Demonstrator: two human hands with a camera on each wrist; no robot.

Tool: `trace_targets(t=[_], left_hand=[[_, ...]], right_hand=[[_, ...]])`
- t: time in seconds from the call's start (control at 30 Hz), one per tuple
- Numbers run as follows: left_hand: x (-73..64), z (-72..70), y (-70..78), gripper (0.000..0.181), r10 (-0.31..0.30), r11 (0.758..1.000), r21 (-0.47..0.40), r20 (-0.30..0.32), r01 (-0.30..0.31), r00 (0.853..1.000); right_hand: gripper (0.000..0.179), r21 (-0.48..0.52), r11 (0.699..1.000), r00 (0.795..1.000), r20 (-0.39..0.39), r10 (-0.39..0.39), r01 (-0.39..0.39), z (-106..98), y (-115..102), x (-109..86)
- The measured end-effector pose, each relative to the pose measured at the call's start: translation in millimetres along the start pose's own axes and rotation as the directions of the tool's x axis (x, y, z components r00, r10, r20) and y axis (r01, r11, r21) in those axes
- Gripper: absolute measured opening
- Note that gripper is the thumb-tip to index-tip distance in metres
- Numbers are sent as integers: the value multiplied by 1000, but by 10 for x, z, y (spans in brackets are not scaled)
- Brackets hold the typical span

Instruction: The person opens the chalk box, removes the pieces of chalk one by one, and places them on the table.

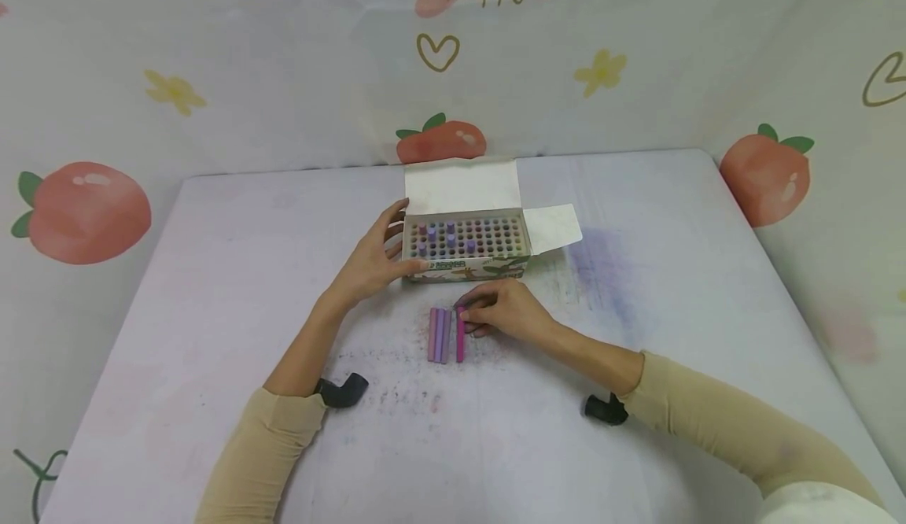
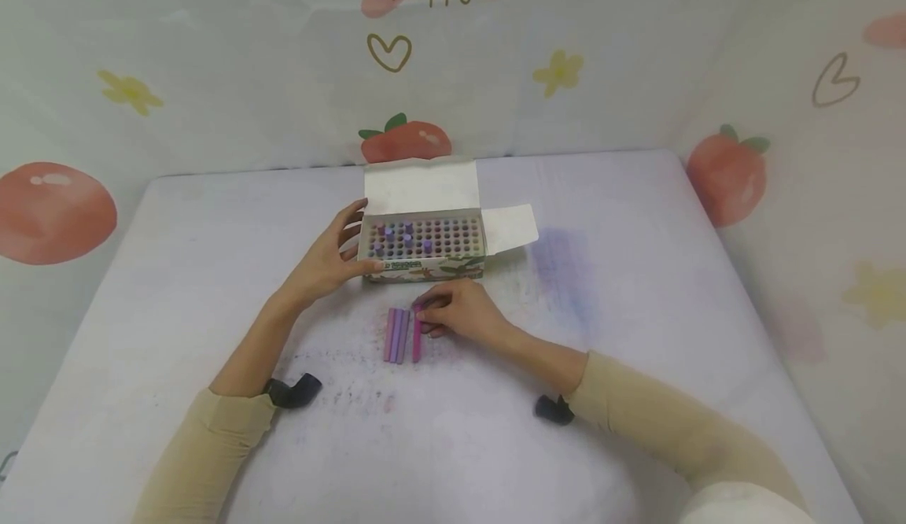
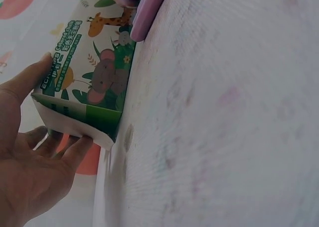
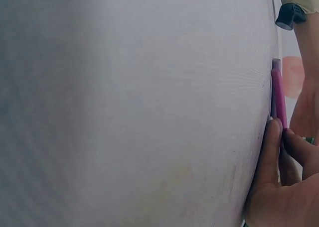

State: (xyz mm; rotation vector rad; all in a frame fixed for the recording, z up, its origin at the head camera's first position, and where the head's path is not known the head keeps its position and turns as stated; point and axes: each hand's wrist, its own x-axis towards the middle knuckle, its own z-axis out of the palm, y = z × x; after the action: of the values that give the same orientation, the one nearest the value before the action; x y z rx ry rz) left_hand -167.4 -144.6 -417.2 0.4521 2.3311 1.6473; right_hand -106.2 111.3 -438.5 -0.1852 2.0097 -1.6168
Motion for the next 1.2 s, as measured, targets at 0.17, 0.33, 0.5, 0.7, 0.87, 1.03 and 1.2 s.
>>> trace_targets(t=[0.17, 0.33, 0.5, 0.7, 0.87, 1.03, 1.2], left_hand=[[6, 2, 3, 103, -2, 1000, 2, -1, 2, 1000], [-4, -4, -8, 102, -5, 1000, -3, 3, 5, 1000], [-7, -4, -14, 102, -6, 1000, 7, 1, 6, 1000], [-11, 4, -6, 102, -6, 1000, 6, -3, 6, 1000], [-12, 11, -14, 102, -8, 1000, 9, -4, 8, 1000], [-14, 12, -28, 102, -9, 1000, 20, -5, 9, 1000], [-6, 17, -37, 100, -5, 1000, 18, -7, 5, 1000]], right_hand=[[20, -6, 1000, 1000, 4, -9, 9, 9, -8, -1], [21, -4, 1000, 1000, 15, -12, 12, 16, -14, -12], [22, -8, 1000, 999, 31, -21, 21, 5, -21, -23], [32, 63, 997, 993, 114, -41, 34, -42, -52, -57], [34, 132, 990, 982, 171, -75, 53, -100, -107, -96], [29, 55, 991, 979, 159, -130, 123, -168, -214, -101], [30, 23, 984, 975, 135, -177, 175, -245, -341, -96]])
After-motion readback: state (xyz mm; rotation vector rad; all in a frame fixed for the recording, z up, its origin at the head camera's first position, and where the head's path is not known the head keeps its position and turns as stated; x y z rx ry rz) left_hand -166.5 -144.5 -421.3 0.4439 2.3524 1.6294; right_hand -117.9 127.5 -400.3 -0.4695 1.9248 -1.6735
